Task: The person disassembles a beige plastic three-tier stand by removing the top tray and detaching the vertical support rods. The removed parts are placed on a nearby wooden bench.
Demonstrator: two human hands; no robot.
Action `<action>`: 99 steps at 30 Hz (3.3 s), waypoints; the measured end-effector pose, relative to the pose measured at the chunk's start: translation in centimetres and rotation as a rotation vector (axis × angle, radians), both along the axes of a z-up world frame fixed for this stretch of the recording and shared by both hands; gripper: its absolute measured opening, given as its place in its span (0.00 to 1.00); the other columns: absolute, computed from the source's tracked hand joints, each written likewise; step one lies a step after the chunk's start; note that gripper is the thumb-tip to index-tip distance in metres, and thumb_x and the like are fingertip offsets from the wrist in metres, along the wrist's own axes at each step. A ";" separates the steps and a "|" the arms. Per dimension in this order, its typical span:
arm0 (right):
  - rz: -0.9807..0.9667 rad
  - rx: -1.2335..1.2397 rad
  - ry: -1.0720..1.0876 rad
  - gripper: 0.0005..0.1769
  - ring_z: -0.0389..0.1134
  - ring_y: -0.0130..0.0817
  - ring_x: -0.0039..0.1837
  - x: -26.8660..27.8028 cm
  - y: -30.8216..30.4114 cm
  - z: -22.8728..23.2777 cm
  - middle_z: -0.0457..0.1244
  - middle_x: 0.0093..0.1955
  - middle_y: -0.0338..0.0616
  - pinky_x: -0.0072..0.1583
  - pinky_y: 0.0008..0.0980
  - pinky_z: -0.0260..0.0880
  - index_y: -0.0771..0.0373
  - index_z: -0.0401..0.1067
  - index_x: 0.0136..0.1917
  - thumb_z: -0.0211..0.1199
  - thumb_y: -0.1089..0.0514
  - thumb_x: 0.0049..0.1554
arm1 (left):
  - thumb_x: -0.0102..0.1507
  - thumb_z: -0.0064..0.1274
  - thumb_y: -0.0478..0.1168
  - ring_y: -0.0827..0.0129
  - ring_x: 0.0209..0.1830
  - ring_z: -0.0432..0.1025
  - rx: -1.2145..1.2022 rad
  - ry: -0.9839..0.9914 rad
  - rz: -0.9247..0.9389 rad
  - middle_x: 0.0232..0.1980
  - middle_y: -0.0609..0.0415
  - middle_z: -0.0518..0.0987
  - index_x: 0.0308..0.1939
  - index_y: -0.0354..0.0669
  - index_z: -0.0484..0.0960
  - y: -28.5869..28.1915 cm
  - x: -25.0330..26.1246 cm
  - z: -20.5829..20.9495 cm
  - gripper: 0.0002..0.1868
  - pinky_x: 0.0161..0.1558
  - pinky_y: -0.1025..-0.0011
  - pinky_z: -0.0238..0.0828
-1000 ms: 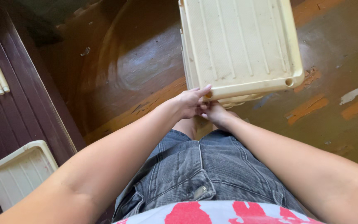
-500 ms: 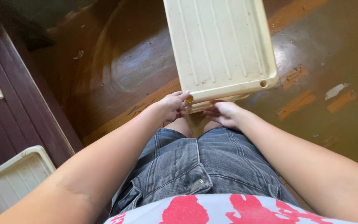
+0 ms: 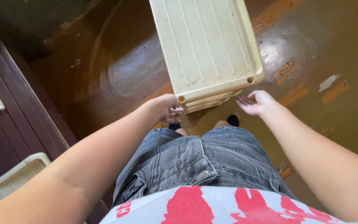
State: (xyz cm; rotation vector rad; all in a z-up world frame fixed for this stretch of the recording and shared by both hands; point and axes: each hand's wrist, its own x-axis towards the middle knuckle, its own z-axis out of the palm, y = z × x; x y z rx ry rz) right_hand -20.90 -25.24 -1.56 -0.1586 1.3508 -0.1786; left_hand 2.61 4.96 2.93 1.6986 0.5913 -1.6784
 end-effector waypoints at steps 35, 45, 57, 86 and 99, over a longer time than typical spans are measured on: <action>0.836 0.156 -0.271 0.34 0.66 0.42 0.60 1.3 -13.1 -2.6 0.64 0.58 0.49 0.68 0.46 0.66 0.55 0.64 0.67 0.34 0.79 0.56 | 0.65 0.52 0.54 0.55 0.59 0.70 -0.459 0.050 1.057 0.59 0.46 0.73 0.63 0.45 0.70 -25.9 -18.1 -5.3 0.27 0.64 0.50 0.70; 0.733 0.217 -0.168 0.19 0.62 0.44 0.68 2.7 -13.5 -2.6 0.61 0.66 0.54 0.71 0.44 0.63 0.65 0.67 0.65 0.44 0.54 0.67 | 0.59 0.58 0.60 0.55 0.61 0.70 -0.534 0.122 1.160 0.58 0.44 0.72 0.68 0.45 0.65 -24.8 -18.6 -3.9 0.39 0.68 0.52 0.67; 0.807 0.372 -0.416 0.16 0.68 0.37 0.66 2.3 -11.0 -8.0 0.65 0.65 0.50 0.69 0.36 0.71 0.66 0.70 0.63 0.56 0.55 0.67 | 0.65 0.53 0.57 0.49 0.66 0.68 -0.754 0.149 1.155 0.64 0.37 0.71 0.71 0.38 0.60 -24.1 -19.4 -4.5 0.38 0.70 0.49 0.64; 1.423 -0.545 -0.363 0.18 0.71 0.38 0.59 5.6 -6.2 3.7 0.68 0.60 0.46 0.57 0.38 0.76 0.63 0.68 0.65 0.49 0.60 0.64 | 0.67 0.47 0.58 0.52 0.57 0.75 -0.704 -0.025 1.029 0.58 0.36 0.76 0.64 0.36 0.66 -20.0 -14.0 1.8 0.32 0.56 0.57 0.77; 0.909 0.005 -0.344 0.25 0.66 0.45 0.66 5.1 -9.2 7.8 0.63 0.65 0.57 0.70 0.42 0.66 0.71 0.64 0.66 0.58 0.58 0.58 | 0.71 0.35 0.63 0.49 0.69 0.68 -0.592 0.038 1.020 0.68 0.35 0.70 0.70 0.35 0.65 -19.6 -14.4 -0.3 0.37 0.64 0.55 0.75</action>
